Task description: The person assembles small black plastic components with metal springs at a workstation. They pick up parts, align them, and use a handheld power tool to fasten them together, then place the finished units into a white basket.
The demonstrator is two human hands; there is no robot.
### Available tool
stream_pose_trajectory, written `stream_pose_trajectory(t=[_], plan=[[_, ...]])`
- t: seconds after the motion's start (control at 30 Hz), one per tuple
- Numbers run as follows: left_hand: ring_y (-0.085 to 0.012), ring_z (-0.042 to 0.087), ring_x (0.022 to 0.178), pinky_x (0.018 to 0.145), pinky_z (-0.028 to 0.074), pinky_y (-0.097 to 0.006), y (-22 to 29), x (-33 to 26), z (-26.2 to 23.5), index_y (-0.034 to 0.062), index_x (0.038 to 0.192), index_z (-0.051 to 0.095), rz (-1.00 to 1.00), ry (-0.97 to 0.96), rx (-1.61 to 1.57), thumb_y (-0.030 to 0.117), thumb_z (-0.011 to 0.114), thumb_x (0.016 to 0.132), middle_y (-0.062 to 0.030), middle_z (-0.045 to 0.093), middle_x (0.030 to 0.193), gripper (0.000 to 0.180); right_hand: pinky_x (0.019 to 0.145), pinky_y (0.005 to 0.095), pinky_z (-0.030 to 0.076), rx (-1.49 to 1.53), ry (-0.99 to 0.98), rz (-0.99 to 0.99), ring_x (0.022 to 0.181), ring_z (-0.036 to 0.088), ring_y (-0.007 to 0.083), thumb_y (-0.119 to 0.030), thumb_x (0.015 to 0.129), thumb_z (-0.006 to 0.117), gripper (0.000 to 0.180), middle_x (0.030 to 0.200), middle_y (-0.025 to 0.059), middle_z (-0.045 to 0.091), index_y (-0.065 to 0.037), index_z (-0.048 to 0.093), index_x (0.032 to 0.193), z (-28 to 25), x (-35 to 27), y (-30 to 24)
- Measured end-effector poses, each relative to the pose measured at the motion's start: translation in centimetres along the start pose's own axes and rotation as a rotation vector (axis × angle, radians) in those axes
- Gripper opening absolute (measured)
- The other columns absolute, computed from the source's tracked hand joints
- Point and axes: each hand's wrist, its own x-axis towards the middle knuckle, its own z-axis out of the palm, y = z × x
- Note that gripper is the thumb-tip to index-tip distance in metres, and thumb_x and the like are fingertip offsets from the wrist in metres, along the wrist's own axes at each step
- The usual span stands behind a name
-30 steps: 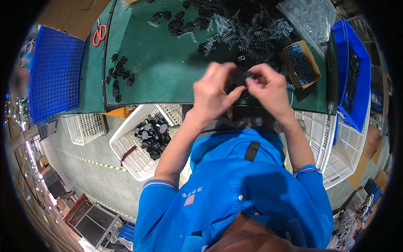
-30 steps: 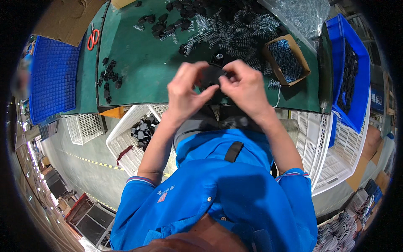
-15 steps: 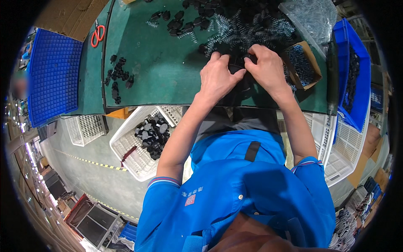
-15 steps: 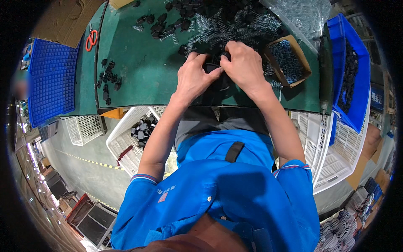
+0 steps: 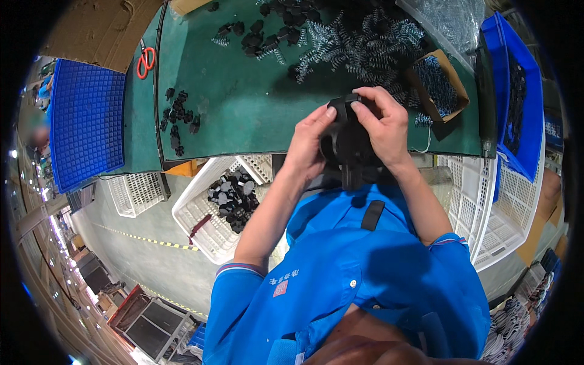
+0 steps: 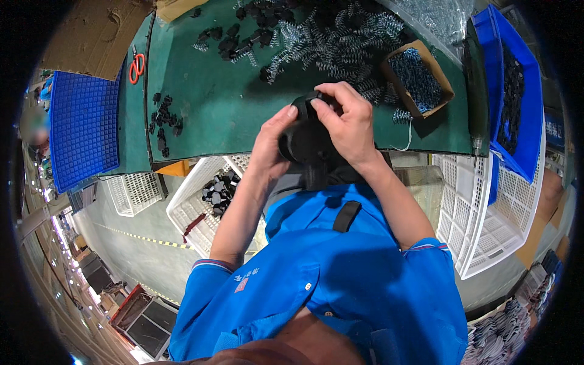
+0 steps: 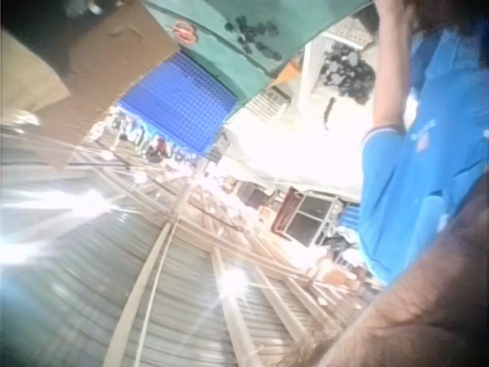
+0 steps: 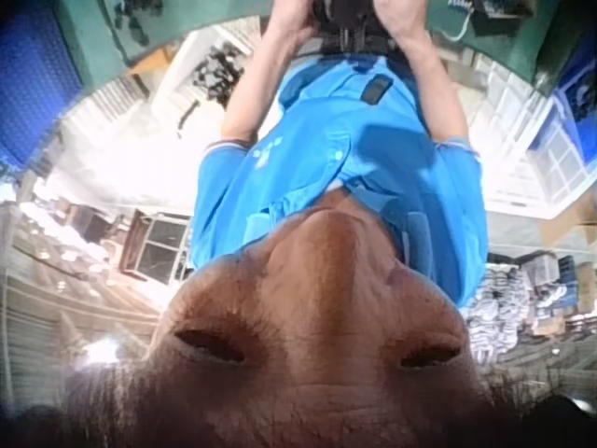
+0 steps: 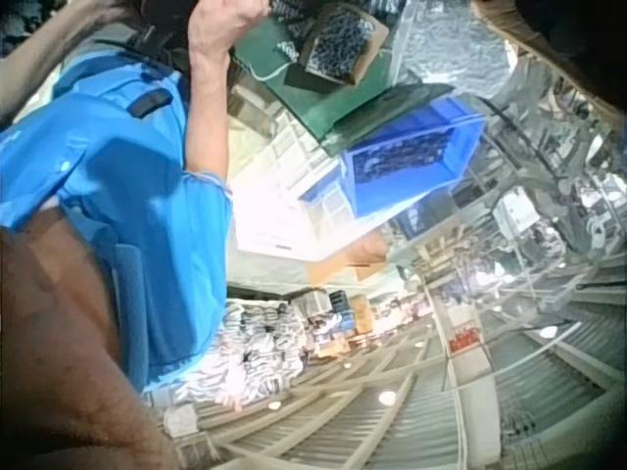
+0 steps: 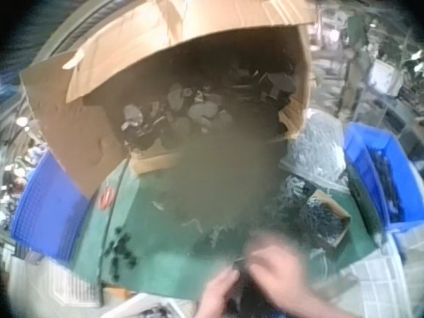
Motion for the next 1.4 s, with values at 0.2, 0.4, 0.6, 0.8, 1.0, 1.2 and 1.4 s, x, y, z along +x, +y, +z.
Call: stream_pose_trajectory(t=[0.2, 0.4, 0.6, 0.8, 1.0, 1.2, 1.4], plan=[[-0.0144, 0.064, 0.099, 0.087, 0.055, -0.03, -2.3, -2.7, 2.0, 0.0042, 0.14, 0.048, 0.171, 0.065, -0.056, 0.017, 0.054, 0.1, -0.0078, 0.064, 0.118, 0.043, 0.068, 0.0327, 0.05, -0.06, 0.018, -0.205, 0.077, 0.064, 0.027, 0.002, 0.081, 0.067, 0.02, 0.089, 0.0144, 0.063, 0.003, 0.064, 0.101, -0.5, -1.9, -1.2], [-0.0144, 0.064, 0.099, 0.086, 0.055, -0.029, -1.3, -2.5, 1.0, 0.0003, 0.141, 0.046, 0.094, -0.034, -0.029, 0.014, 0.055, 0.099, -0.0096, 0.064, 0.118, 0.046, 0.062, 0.0377, 0.05, -0.217, -0.018, -0.297, 0.073, 0.063, 0.0334, 0.0, 0.078, 0.069, 0.022, 0.088, 0.0146, 0.062, 0.001, 0.063, 0.099, -1.4, -2.8, -1.7], [-0.0124, 0.061, 0.099, 0.085, 0.052, -0.028, -1.3, -2.8, 1.6, 0.0, 0.132, 0.057, 0.204, 0.03, 0.273, 0.013, 0.063, 0.094, -0.0078, 0.065, 0.111, 0.041, 0.06, 0.038, 0.049, -0.273, -0.051, -0.314, 0.072, 0.063, 0.0341, 0.0, 0.077, 0.07, 0.023, 0.086, 0.0145, 0.06, 0.001, 0.062, 0.098, -2.0, -3.1, -1.5], [-0.022, 0.061, 0.09, 0.086, 0.047, -0.031, 0.6, -1.2, 1.7, 0.0032, 0.122, 0.066, 0.875, -0.112, 1.437, 0.01, 0.072, 0.081, -0.0089, 0.067, 0.101, 0.042, 0.061, 0.0361, 0.051, -0.066, -0.065, -0.257, 0.071, 0.064, 0.0315, 0.004, 0.075, 0.066, 0.021, 0.085, 0.0144, 0.062, 0.001, 0.064, 0.095, -2.5, -3.5, 2.3], [-0.0277, 0.057, 0.108, 0.099, 0.035, -0.046, -1.5, 2.4, 0.1, 0.0093, 0.122, 0.064, 1.0, -0.096, 1.785, 0.019, 0.077, 0.074, -0.0069, 0.066, 0.101, 0.051, 0.06, 0.0399, 0.05, -0.492, -0.002, -0.231, 0.071, 0.064, 0.032, 0.001, 0.074, 0.061, 0.019, 0.083, 0.0101, 0.063, -0.004, 0.065, 0.092, -1.7, -4.5, 6.1], [-0.0284, 0.054, 0.109, 0.092, 0.038, -0.045, -1.8, 2.2, 0.7, 0.0089, 0.114, 0.065, 0.773, -0.072, 1.893, 0.022, 0.076, 0.073, -0.0059, 0.063, 0.11, 0.045, 0.06, 0.0424, 0.051, -0.532, -0.01, -0.18, 0.072, 0.063, 0.0335, -0.001, 0.074, 0.06, 0.016, 0.084, 0.0105, 0.062, -0.006, 0.063, 0.089, -1.5, -4.2, 6.1], [-0.0283, 0.053, 0.109, 0.086, 0.042, -0.043, -1.0, 2.4, 1.7, 0.0106, 0.113, 0.066, 0.734, -0.111, 2.016, 0.022, 0.075, 0.074, -0.0041, 0.059, 0.117, 0.041, 0.061, 0.0426, 0.051, -0.532, -0.101, -0.176, 0.072, 0.063, 0.0333, -0.003, 0.076, 0.061, 0.016, 0.085, 0.0106, 0.061, -0.005, 0.062, 0.092, -2.0, -4.2, 6.5]])
